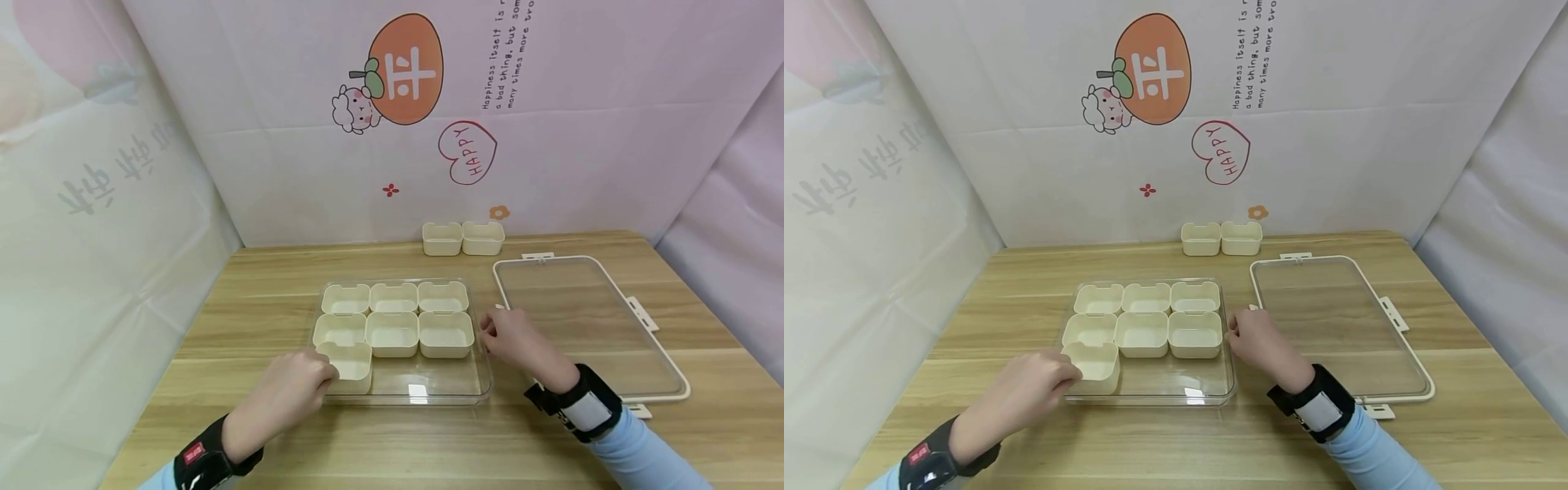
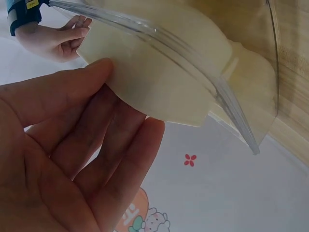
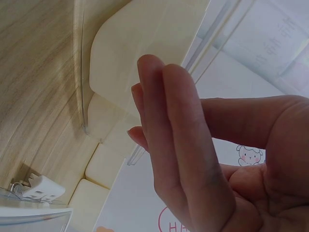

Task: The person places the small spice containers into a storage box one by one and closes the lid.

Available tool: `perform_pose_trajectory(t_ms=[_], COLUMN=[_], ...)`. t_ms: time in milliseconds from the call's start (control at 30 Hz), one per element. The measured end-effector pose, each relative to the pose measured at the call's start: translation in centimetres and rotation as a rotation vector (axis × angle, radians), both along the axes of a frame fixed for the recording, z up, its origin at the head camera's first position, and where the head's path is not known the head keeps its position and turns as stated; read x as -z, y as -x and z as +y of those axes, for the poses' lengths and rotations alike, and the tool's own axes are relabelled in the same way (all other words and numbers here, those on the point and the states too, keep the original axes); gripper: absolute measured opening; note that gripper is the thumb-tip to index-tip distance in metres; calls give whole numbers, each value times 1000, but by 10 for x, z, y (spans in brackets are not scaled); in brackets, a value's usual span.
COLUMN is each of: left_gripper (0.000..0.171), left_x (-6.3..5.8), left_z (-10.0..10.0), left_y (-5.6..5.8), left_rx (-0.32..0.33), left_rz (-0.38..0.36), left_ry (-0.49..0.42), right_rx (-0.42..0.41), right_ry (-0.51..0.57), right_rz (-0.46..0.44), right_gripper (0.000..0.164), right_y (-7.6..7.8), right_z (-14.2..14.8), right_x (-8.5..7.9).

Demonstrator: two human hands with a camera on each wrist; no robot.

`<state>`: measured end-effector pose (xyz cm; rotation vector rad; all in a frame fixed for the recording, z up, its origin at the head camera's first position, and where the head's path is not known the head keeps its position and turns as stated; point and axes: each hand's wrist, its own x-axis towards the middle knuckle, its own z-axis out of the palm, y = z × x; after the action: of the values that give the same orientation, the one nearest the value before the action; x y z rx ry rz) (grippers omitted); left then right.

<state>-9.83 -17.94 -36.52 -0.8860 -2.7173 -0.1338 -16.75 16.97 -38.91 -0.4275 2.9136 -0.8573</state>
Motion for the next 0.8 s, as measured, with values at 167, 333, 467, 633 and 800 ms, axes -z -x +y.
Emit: perform_pose_trajectory(t_ms=[167, 333, 467, 633, 800], left_gripper=[30, 33, 34, 35, 35], left_x=[2, 3, 5, 9, 11], left_z=[1, 1, 2, 3, 4], left_y=[1, 2, 2, 3, 3], left_rx=[6, 12, 17, 11, 3], left_rz=[-3, -26, -39, -53, -61], left_ry=[18, 27, 42, 54, 67], right_rx=[4, 9, 8, 8, 6], right_ry=[7, 0, 3, 18, 28], right_rz=[-5, -12, -20, -23, -25], right_gripper=[12, 10, 9, 8, 8], right_y=[0, 0, -1, 0, 0], right_z=[0, -1, -1, 0, -1], right_x=[0, -1, 0, 0, 0])
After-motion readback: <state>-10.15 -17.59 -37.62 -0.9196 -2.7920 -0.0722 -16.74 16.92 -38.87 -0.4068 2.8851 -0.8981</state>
